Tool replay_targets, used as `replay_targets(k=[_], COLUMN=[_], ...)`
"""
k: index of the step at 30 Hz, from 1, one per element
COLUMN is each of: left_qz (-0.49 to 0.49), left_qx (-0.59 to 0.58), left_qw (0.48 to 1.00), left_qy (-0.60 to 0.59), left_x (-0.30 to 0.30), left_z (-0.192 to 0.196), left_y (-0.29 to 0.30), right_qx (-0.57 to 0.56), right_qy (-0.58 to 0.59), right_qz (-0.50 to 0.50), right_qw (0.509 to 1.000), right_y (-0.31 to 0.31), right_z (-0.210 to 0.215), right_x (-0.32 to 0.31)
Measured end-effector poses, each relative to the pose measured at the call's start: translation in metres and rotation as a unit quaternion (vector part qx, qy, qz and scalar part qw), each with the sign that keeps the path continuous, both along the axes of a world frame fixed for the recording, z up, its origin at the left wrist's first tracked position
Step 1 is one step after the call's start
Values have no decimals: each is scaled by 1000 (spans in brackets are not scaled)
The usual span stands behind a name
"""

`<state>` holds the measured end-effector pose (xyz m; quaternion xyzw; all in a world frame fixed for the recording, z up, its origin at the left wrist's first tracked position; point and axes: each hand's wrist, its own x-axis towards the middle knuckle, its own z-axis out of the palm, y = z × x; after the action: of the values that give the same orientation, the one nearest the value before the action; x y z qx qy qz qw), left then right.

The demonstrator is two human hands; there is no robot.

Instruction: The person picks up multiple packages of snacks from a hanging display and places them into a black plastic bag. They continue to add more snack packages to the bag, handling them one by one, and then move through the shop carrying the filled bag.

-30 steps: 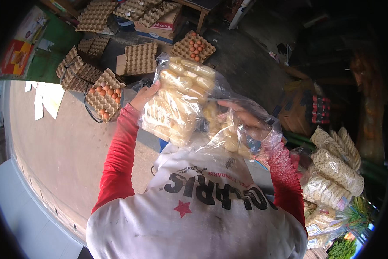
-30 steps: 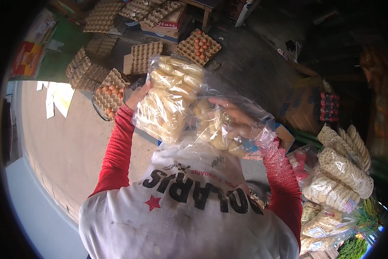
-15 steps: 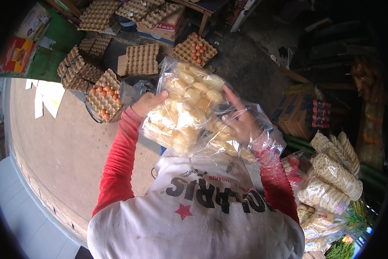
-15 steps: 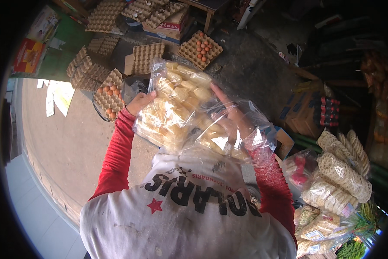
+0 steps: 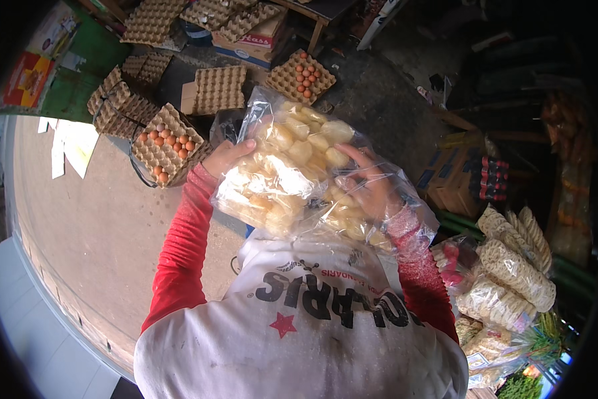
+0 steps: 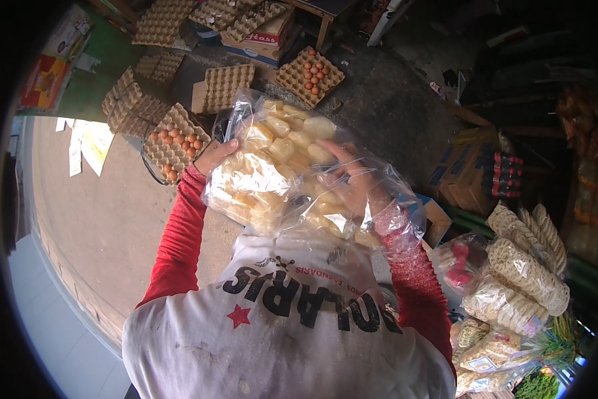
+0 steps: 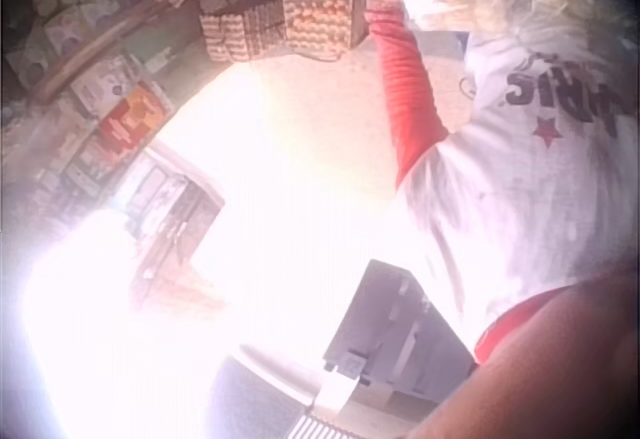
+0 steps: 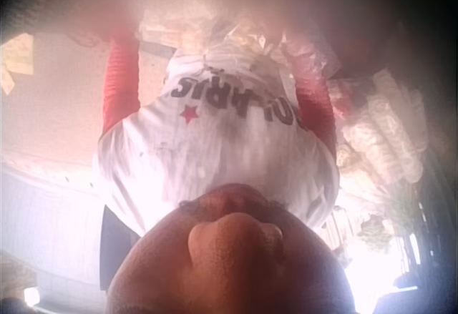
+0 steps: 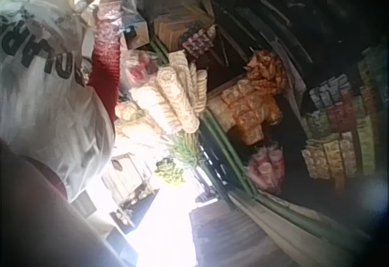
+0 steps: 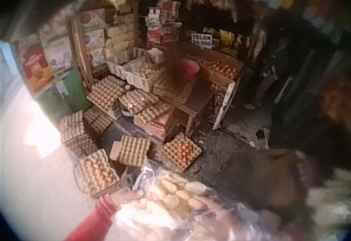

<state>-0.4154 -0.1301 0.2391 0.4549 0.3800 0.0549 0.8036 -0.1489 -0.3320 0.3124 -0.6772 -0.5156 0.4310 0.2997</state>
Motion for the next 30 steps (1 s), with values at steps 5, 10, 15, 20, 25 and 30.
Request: replay_targets(k=[5, 10, 15, 20, 25, 30], left_qz=[-4, 22, -16, -20, -31, -36], left_qx=[-36, 2, -24, -22, 18, 37], left_qw=[999, 1000, 1000, 999, 998, 997], left_qy=[7, 2, 12, 26, 47, 52], left_x=[-4, 1, 3, 7, 14, 16], left_z=[-20, -24, -32, -25, -26, -27], left_y=[3, -1, 5, 0, -1, -2], right_qx=[43, 171, 188, 100, 64, 165], right_qy=[-83, -175, -159, -87, -8, -90], right_qz=[-63, -5, 27, -41, -118, 37], right_qw=[994, 970, 969, 990, 991, 981], right_y=[2, 2, 7, 8, 0, 14], right_z=[-7, -6, -4, -2, -21, 0], right_x=[-8, -9, -7, -18, -25, -23])
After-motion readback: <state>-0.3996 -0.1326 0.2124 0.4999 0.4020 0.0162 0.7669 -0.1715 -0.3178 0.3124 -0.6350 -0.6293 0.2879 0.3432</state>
